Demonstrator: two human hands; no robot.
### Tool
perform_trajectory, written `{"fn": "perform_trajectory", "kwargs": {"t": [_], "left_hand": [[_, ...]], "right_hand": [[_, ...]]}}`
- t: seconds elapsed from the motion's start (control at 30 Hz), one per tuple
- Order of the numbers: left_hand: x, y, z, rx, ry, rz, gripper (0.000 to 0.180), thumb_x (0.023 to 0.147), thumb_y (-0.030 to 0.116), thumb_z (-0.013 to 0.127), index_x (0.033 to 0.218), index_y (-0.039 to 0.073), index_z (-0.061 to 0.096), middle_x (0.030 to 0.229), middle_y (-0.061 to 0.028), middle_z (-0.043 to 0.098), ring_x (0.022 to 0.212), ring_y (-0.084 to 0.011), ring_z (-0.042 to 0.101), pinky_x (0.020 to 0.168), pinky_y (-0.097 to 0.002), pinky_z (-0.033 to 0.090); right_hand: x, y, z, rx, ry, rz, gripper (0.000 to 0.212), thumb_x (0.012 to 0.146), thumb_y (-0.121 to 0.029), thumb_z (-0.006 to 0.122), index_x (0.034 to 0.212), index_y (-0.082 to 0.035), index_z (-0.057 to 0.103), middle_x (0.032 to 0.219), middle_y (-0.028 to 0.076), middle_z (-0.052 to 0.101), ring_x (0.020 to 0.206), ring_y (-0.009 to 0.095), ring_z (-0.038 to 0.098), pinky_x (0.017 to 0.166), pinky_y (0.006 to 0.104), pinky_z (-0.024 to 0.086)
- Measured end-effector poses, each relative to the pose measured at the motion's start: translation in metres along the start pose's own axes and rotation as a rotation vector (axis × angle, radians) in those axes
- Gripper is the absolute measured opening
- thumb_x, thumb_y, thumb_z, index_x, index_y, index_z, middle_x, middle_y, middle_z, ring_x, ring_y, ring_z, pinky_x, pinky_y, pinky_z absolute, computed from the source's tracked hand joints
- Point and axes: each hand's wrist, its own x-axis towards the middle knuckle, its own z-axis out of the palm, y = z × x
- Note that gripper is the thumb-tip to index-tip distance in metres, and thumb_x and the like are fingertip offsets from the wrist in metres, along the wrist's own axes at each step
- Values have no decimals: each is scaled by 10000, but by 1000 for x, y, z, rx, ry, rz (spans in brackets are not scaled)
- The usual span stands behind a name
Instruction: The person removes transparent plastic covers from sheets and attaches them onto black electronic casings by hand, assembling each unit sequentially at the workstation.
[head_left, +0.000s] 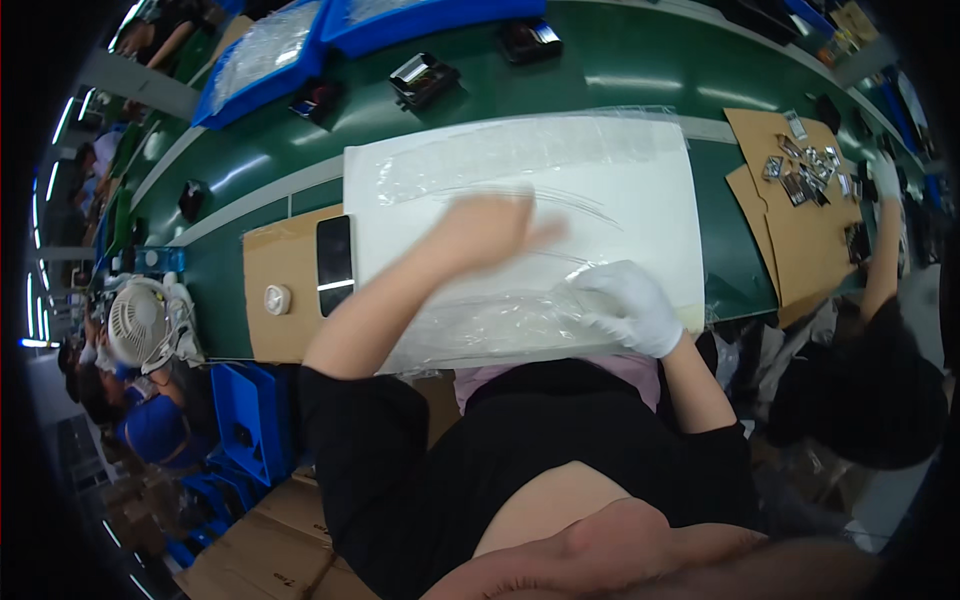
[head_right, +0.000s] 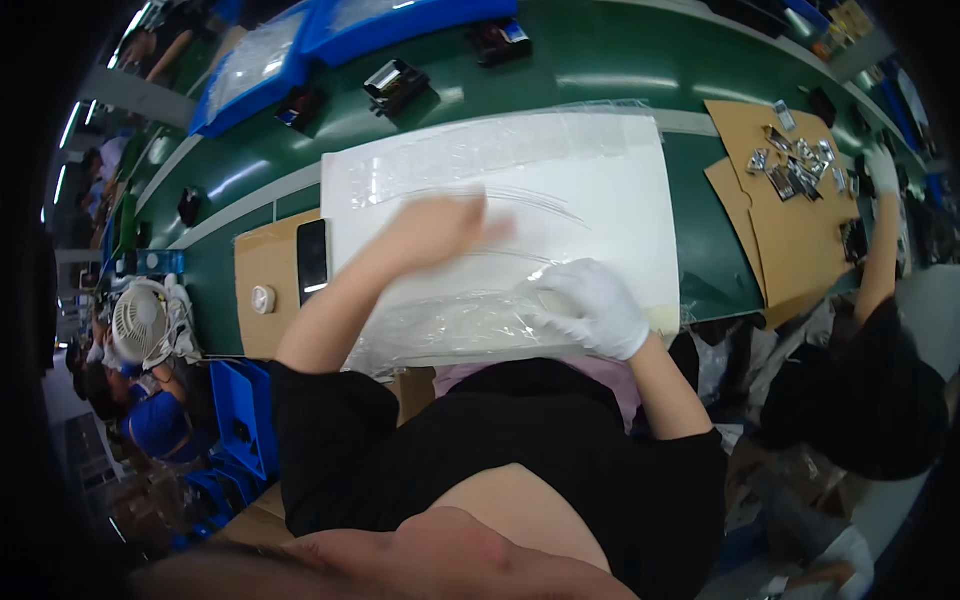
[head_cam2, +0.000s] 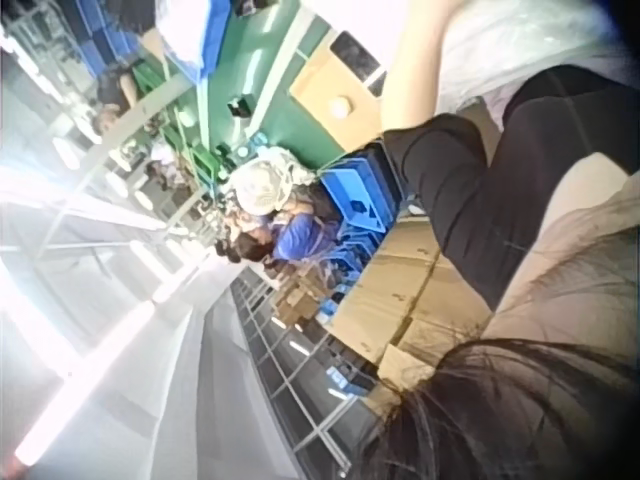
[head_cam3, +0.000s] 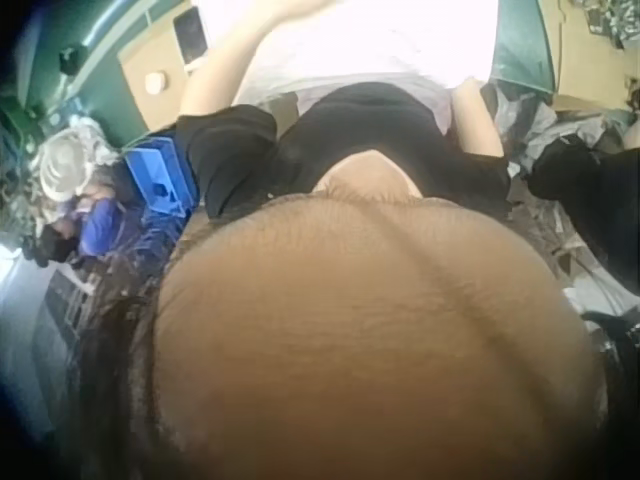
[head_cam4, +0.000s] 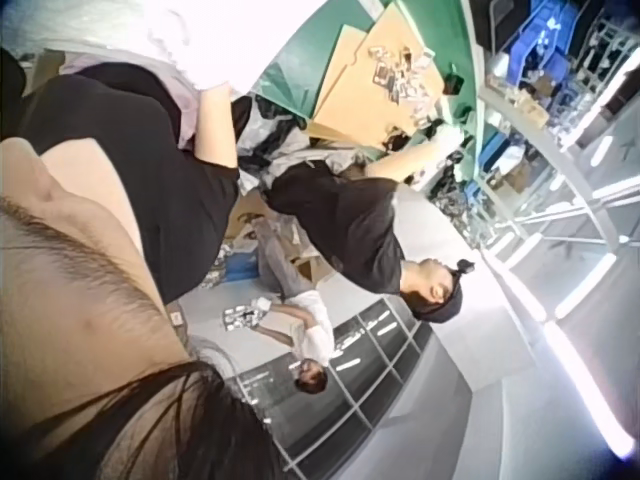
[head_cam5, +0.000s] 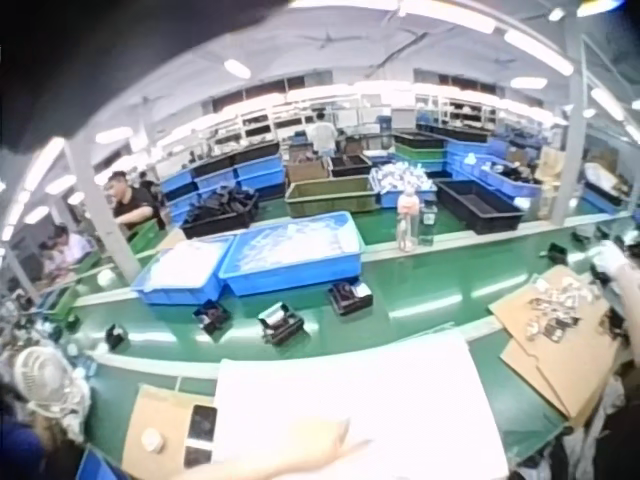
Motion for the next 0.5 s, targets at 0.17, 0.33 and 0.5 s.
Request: {"fn": "perform_trajectory", "kwargs": {"t": [0.17, 0.33, 0.5], "left_hand": [[-57, 11, 98, 221, -112, 334, 414, 977, 458, 595, 1014, 46, 598, 843, -107, 698, 800, -306, 696, 739, -370, 535], [-53, -34, 83, 55, 50, 226, 225, 947, 261, 626, 1026, 57, 574, 927, -115, 682, 858, -324, 664, 766, -394, 513], [-69, -41, 80, -182, 74, 173, 187, 950, 219, 633, 1022, 59, 567, 956, -110, 675, 869, -305, 658, 773, -377, 510]], "right_hand": [[1, 0, 10, -323, -175, -1, 565, 818, -384, 753, 1253, -37, 655, 1365, 132, 609, 1159, 324, 587, 1002, 393, 452], [11, 2, 10, -372, -167, -18, 602, 825, -457, 738, 1262, -59, 624, 1336, 134, 587, 1115, 312, 566, 1000, 401, 432], [14, -16, 38, -433, 46, 60, 531, 834, -441, 724, 1184, -48, 647, 1166, 140, 627, 992, 324, 583, 923, 400, 462]]}}
